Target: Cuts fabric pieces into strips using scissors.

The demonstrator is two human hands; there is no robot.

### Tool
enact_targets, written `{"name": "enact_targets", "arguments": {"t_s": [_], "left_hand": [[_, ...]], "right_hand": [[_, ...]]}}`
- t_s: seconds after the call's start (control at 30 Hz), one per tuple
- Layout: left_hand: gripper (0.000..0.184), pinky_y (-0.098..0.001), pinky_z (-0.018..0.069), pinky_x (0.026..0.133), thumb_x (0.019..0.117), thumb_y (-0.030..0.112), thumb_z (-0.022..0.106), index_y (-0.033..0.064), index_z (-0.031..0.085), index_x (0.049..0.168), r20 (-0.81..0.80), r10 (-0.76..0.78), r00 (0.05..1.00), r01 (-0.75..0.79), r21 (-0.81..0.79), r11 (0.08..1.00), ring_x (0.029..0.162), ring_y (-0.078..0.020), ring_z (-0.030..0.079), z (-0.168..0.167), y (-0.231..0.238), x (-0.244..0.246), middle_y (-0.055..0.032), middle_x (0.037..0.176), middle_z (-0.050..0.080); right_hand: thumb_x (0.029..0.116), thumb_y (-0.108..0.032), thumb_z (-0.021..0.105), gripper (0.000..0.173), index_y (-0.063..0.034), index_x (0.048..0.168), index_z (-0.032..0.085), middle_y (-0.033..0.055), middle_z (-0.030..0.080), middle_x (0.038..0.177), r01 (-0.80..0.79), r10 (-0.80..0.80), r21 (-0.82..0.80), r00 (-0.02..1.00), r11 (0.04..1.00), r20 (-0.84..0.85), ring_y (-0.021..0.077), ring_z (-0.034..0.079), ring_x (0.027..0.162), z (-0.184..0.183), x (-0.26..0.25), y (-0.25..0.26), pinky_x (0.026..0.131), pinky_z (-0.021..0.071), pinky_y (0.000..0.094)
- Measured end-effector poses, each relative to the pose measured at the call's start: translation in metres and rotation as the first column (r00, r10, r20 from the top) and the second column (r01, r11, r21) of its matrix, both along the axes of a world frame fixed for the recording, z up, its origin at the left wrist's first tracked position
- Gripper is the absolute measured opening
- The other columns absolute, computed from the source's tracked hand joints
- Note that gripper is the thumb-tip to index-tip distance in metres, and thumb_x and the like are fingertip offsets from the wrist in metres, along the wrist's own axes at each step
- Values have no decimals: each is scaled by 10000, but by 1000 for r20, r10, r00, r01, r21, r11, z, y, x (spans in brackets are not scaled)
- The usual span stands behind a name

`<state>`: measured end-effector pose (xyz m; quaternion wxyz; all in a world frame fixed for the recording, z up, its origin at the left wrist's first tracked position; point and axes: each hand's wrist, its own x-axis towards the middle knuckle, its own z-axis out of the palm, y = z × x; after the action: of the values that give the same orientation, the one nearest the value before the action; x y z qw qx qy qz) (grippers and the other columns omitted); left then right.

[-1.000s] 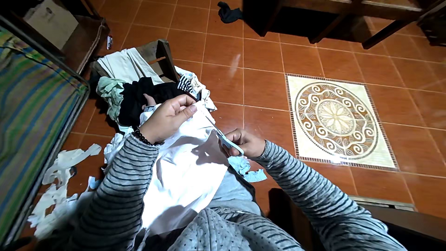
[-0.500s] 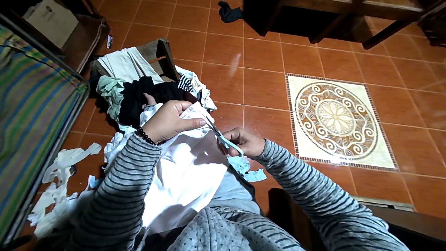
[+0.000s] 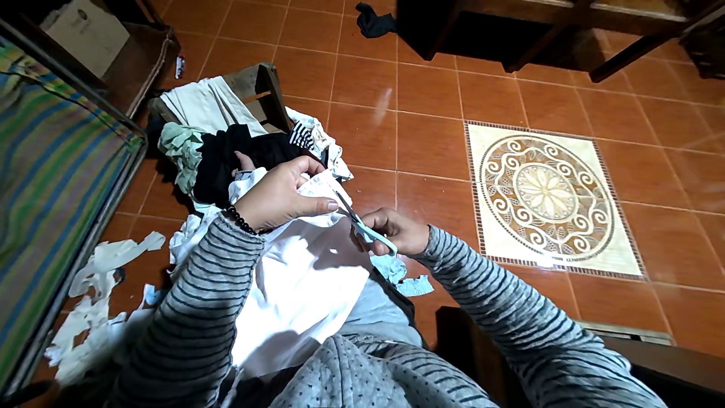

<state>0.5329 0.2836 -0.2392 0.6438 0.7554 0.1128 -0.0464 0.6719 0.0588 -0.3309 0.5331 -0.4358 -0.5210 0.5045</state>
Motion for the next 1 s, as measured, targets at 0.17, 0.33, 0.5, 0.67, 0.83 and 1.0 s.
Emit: {"name": "enact_targets", "arguments": {"t_s": [0.17, 0.33, 0.5, 0.67, 0.83, 1.0], "left_hand": [[497, -238, 601, 696, 755, -11, 850, 53, 573, 1163, 4, -21, 1000, 21, 18, 1000, 745, -100, 716, 1, -1, 0, -52, 838, 726], [424, -244, 612, 684, 776, -35, 829, 45, 596, 1121, -13, 3, 1000, -3, -4, 1000, 732, -105, 729, 1, 1, -2, -57, 830, 747], [541, -273, 623, 700, 733, -86, 834, 31, 582, 1197, -21, 16, 1000, -17, -36, 999, 737, -142, 734, 0, -10, -1, -85, 855, 742], [730, -284, 619, 698, 740, -52, 842, 94, 501, 1369, -33, -45, 998, 45, -8, 999, 739, -150, 730, -2, -12, 2, -90, 844, 731], [803, -293, 618, 699, 748, -46, 837, 118, 467, 1442, -64, -73, 995, 75, 37, 996, 746, -160, 731, 1, -11, 2, -104, 865, 735], [817, -291, 621, 716, 749, -47, 836, 114, 461, 1456, -43, -65, 997, 65, 13, 998, 763, -156, 733, -4, -11, 2, -104, 890, 741]], "right_hand": [[924, -508, 708, 374, -138, 884, 664, -127, 664, 798, 10, -10, 2, 1000, 1000, 2, -59, 588, 706, 0, 1, 2, 619, 474, 149], [929, -483, 714, 346, -147, 867, 663, -137, 648, 766, 28, -28, 2, 999, 1000, -16, -66, 572, 679, -4, -1, -1, 602, 461, 145], [916, -584, 679, 449, -137, 903, 654, -134, 650, 816, 79, -78, -21, 996, 997, 40, -67, 578, 724, 2, -6, 0, 629, 470, 144], [912, -581, 687, 449, -134, 918, 657, -127, 658, 825, 52, -51, -20, 998, 998, 32, -56, 596, 737, 4, -4, 3, 636, 484, 150], [917, -592, 676, 447, -145, 927, 674, -137, 670, 837, 48, -48, 1, 999, 999, -1, -62, 603, 751, 2, -4, 2, 651, 490, 146], [922, -591, 668, 432, -159, 916, 684, -143, 674, 824, 59, -59, -2, 998, 998, -33, -63, 604, 747, 0, -8, 1, 655, 491, 152]]}}
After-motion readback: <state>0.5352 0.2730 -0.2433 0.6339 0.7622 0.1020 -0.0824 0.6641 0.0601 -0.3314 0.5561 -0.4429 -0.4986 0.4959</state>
